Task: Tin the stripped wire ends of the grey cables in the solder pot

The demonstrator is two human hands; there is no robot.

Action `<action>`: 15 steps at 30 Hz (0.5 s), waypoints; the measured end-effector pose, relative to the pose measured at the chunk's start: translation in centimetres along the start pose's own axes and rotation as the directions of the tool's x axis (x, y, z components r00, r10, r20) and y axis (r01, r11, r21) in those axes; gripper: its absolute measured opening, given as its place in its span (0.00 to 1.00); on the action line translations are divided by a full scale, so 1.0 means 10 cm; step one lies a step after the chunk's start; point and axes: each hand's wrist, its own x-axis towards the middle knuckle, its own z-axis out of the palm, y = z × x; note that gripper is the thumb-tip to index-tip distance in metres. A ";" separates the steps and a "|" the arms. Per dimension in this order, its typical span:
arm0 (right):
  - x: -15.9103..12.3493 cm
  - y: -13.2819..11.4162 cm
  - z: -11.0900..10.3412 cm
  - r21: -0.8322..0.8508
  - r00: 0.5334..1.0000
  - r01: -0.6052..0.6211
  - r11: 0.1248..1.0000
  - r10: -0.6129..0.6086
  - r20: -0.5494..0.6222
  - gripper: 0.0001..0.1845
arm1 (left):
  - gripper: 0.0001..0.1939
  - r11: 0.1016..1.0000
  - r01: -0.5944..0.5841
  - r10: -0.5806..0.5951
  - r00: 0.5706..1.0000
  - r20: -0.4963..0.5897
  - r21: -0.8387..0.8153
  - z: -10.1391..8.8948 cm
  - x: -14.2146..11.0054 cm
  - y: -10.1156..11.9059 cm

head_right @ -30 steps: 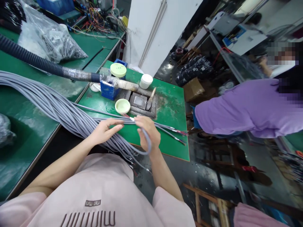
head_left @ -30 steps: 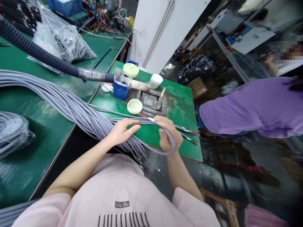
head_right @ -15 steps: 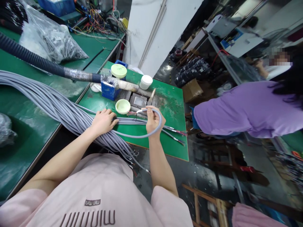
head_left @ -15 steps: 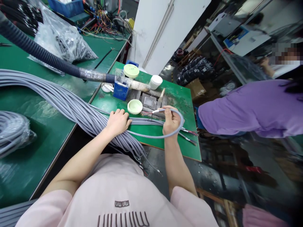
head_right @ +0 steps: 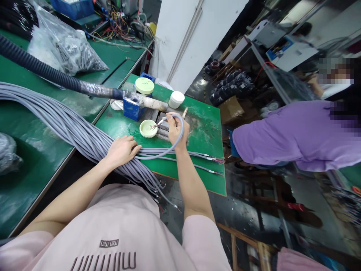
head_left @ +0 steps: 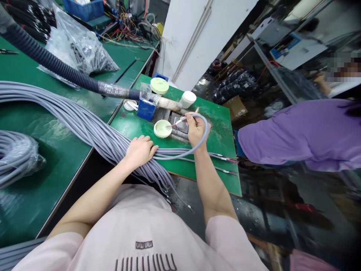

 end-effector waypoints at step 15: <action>0.16 0.23 0.28 -0.284 0.960 0.091 0.955 -0.008 0.279 0.13 | 0.24 1.000 0.007 -0.007 0.999 -0.044 -0.008 0.04 -0.01 0.00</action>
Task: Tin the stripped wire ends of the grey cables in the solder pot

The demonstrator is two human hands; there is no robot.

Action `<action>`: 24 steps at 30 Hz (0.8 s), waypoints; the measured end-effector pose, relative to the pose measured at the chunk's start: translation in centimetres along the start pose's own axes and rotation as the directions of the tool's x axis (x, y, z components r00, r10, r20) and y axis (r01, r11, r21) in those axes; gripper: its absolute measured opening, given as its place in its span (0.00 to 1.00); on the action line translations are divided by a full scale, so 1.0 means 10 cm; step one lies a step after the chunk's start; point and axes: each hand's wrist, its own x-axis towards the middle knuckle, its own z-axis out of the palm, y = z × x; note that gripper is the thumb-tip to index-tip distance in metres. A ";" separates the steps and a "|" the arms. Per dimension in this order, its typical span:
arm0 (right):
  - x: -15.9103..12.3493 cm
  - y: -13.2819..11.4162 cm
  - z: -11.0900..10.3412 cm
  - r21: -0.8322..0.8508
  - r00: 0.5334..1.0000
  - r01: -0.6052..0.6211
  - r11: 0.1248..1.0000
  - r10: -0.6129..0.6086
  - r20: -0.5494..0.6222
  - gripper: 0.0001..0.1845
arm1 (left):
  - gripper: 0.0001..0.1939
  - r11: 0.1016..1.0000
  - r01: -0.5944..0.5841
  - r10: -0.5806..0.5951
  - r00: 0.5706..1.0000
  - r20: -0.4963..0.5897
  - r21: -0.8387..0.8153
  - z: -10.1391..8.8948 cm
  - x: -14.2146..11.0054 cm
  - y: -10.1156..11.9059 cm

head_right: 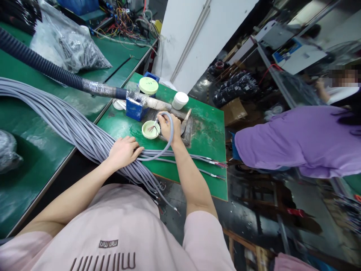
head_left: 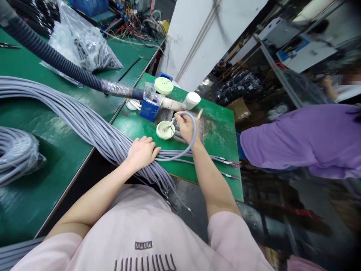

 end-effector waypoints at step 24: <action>-0.02 0.14 -0.49 -0.288 0.985 0.082 0.954 -0.121 -0.120 0.13 | 0.20 0.998 -0.005 0.003 0.999 -0.032 -0.063 0.02 -0.01 -0.01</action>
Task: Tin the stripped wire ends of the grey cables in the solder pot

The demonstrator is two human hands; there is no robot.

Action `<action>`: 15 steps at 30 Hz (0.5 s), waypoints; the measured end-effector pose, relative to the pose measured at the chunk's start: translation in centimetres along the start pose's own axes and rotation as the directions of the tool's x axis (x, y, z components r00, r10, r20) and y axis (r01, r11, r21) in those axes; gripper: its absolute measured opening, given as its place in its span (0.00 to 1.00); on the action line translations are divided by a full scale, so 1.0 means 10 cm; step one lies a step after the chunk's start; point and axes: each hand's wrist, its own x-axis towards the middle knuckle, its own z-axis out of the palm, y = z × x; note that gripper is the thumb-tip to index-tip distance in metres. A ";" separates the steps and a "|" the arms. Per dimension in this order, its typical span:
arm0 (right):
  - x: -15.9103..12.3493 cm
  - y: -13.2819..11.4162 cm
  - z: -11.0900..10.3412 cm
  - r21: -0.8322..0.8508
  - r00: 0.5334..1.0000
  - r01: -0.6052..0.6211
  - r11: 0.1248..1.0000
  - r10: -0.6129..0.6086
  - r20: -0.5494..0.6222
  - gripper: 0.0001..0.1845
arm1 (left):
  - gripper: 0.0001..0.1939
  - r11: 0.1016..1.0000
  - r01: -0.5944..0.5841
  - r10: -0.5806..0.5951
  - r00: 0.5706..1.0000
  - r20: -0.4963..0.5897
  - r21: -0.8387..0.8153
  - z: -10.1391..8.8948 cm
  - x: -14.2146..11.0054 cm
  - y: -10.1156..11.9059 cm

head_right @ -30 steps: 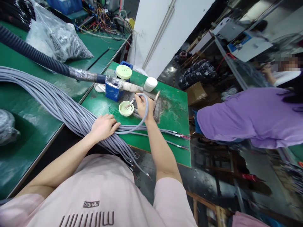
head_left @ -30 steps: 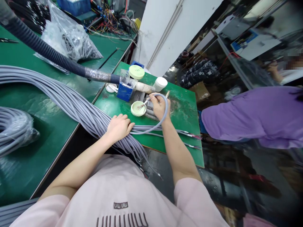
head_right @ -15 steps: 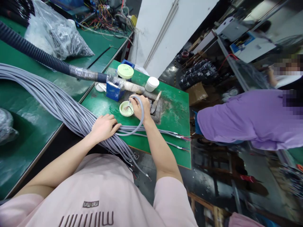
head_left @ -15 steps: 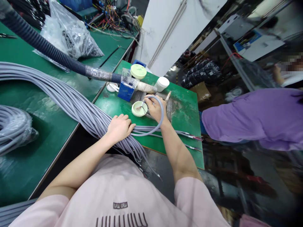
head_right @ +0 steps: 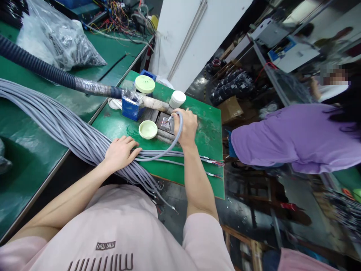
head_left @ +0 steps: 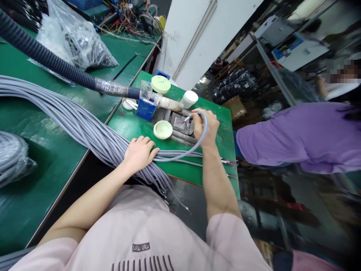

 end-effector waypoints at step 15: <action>0.06 0.59 0.32 -0.148 0.997 -0.012 0.989 0.023 0.070 0.14 | 0.20 0.998 0.022 -0.025 0.999 -0.043 -0.065 0.01 0.01 0.00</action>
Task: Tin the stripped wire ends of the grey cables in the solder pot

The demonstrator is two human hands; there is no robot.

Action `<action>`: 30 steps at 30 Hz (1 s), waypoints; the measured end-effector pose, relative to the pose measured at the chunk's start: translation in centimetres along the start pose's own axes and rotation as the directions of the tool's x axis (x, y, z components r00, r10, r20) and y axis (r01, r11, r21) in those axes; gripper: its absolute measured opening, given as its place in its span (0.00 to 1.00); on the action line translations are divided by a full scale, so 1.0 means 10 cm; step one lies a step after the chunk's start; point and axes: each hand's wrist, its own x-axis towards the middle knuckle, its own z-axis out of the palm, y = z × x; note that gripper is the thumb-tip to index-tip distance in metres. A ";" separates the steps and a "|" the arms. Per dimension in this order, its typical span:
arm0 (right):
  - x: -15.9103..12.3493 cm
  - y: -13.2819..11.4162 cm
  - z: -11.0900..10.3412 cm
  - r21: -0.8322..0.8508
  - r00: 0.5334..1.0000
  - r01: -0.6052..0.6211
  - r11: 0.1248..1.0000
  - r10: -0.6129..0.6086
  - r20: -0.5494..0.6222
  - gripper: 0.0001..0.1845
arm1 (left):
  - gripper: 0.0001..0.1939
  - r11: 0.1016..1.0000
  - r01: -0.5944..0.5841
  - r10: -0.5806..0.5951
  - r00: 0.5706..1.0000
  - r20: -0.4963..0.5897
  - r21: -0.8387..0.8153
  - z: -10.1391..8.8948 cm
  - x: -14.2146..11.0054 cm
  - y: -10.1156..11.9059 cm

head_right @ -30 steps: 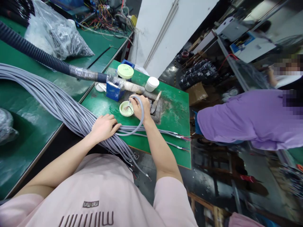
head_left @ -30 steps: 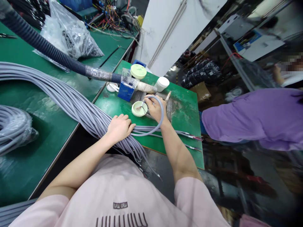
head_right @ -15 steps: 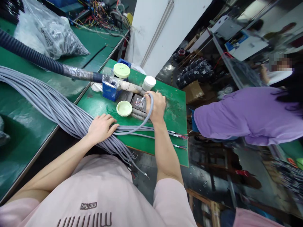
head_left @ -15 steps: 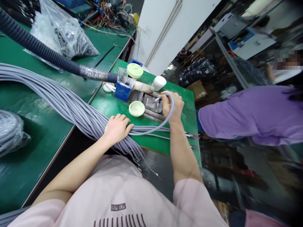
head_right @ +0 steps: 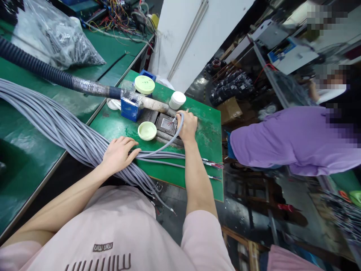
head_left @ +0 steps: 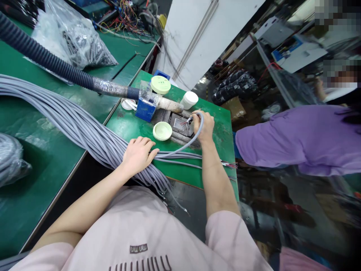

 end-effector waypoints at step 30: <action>-1.34 -1.16 -1.20 0.246 0.737 0.662 0.707 -0.674 -0.045 0.12 | 0.26 -0.103 0.339 -0.032 0.938 0.344 -0.935 0.02 -0.25 0.54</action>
